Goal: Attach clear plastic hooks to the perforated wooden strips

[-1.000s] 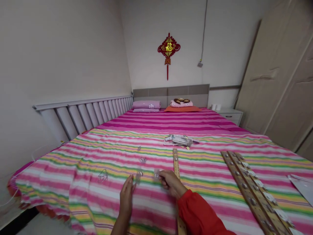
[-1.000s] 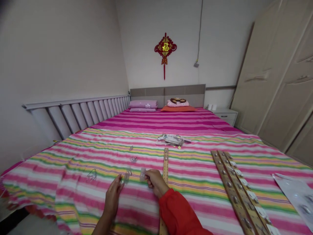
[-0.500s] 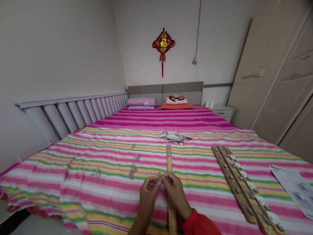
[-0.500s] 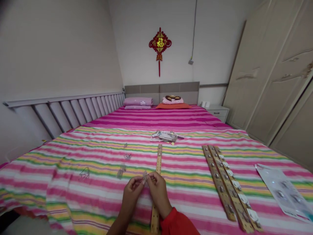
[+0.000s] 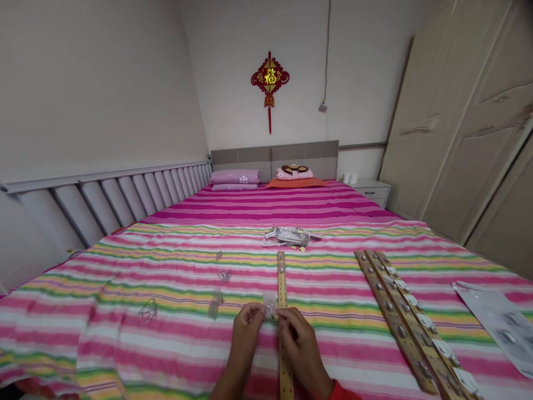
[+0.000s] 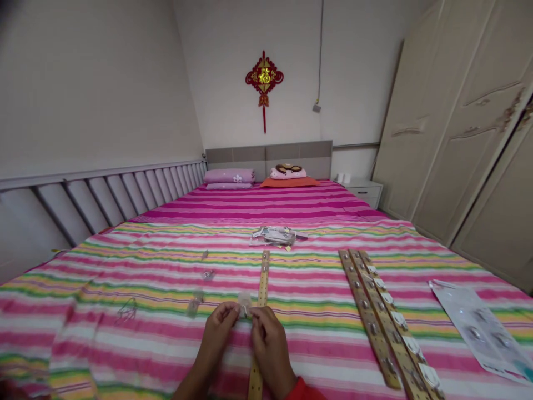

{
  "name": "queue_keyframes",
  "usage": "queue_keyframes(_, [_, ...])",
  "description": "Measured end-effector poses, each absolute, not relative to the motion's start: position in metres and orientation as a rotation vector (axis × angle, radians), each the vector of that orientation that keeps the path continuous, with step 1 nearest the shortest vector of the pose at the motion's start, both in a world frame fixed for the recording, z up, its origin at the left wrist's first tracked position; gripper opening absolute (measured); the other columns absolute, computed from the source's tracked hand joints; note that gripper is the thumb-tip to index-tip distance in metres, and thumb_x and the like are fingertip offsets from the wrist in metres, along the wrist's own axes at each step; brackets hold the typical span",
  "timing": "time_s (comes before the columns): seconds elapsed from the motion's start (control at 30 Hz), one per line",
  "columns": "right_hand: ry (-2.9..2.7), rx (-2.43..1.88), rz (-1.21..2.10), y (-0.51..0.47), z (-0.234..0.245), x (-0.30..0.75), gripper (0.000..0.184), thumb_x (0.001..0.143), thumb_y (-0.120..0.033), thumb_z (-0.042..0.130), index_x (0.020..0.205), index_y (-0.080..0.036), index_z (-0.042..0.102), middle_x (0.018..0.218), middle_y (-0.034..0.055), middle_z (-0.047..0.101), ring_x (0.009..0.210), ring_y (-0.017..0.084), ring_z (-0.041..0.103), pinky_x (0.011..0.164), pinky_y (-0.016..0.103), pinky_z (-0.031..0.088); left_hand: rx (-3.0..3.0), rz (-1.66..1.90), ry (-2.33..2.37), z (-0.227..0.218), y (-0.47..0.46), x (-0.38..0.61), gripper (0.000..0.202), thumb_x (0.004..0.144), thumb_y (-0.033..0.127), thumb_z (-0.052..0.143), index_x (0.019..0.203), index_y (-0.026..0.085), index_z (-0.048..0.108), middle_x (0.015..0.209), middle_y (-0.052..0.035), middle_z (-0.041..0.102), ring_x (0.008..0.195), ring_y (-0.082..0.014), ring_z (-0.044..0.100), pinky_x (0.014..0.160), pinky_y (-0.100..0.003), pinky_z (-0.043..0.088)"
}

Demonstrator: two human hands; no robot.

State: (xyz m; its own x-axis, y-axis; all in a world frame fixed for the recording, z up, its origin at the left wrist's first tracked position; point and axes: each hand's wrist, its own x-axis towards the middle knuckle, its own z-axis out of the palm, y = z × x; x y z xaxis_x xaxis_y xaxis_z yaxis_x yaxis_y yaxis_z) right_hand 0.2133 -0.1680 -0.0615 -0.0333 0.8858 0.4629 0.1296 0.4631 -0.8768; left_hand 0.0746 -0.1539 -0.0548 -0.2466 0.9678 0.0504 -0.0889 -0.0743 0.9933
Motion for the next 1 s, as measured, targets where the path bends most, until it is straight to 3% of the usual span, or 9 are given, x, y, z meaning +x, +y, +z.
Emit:
queue_keyframes(0.13, [-1.191, -1.022, 1.044, -0.146, -0.066, 0.219, 0.028, 0.078, -0.046, 0.06, 0.08, -0.018, 0.066, 0.067, 0.0021, 0.062, 0.057, 0.016, 0.054, 0.051, 0.026, 0.043, 0.998, 1.437, 1.236, -0.06, -0.137, 0.08, 0.034, 0.056, 0.046, 0.074, 0.067, 0.015, 0.064, 0.056, 0.0008, 0.06, 0.054, -0.0114, 0.052, 0.054, -0.022, 0.039])
queue_keyframes(0.27, [-1.115, -0.973, 1.187, -0.12, -0.071, 0.222, 0.036, 0.068, -0.053, 0.066, 0.065, -0.018, 0.061, 0.051, -0.0036, 0.051, 0.041, 0.011, 0.042, 0.041, 0.023, 0.033, 0.946, 1.379, 1.199, -0.067, -0.117, 0.09, 0.032, 0.054, 0.043, 0.075, 0.062, 0.014, 0.063, 0.05, 0.0029, 0.056, 0.048, -0.008, 0.046, 0.049, -0.02, 0.034])
queue_keyframes(0.43, [-1.091, -1.06, 1.154, -0.095, -0.086, 0.223, 0.034, 0.066, -0.052, 0.062, 0.059, -0.021, 0.052, 0.047, -0.0059, 0.045, 0.04, 0.011, 0.039, 0.039, 0.023, 0.03, 0.873, 1.338, 1.23, -0.072, -0.09, 0.101, 0.028, 0.048, 0.036, 0.075, 0.058, 0.015, 0.061, 0.045, 0.0041, 0.055, 0.043, -0.007, 0.044, 0.047, -0.02, 0.032])
queue_keyframes(0.67, [-1.37, -1.209, 0.798, -0.065, -0.1, 0.233, 0.029, 0.076, -0.042, 0.05, 0.056, -0.022, 0.042, 0.051, -0.0064, 0.04, 0.052, 0.012, 0.039, 0.049, 0.023, 0.03, 0.957, 1.367, 1.288, -0.074, -0.06, 0.11, 0.018, 0.048, 0.029, 0.068, 0.056, 0.016, 0.061, 0.046, 0.0034, 0.056, 0.047, -0.01, 0.049, 0.051, -0.022, 0.037])
queue_keyframes(1.0, [-1.472, -1.343, 0.708, -0.046, -0.103, 0.23, 0.025, 0.079, -0.037, 0.045, 0.06, -0.024, 0.036, 0.054, -0.006, 0.041, 0.054, 0.014, 0.04, 0.05, 0.024, 0.027, 0.963, 1.298, 1.392, -0.083, -0.04, 0.111, 0.01, 0.051, 0.024, 0.065, 0.055, 0.017, 0.058, 0.046, 0.0038, 0.056, 0.044, -0.0102, 0.049, 0.044, -0.021, 0.034])
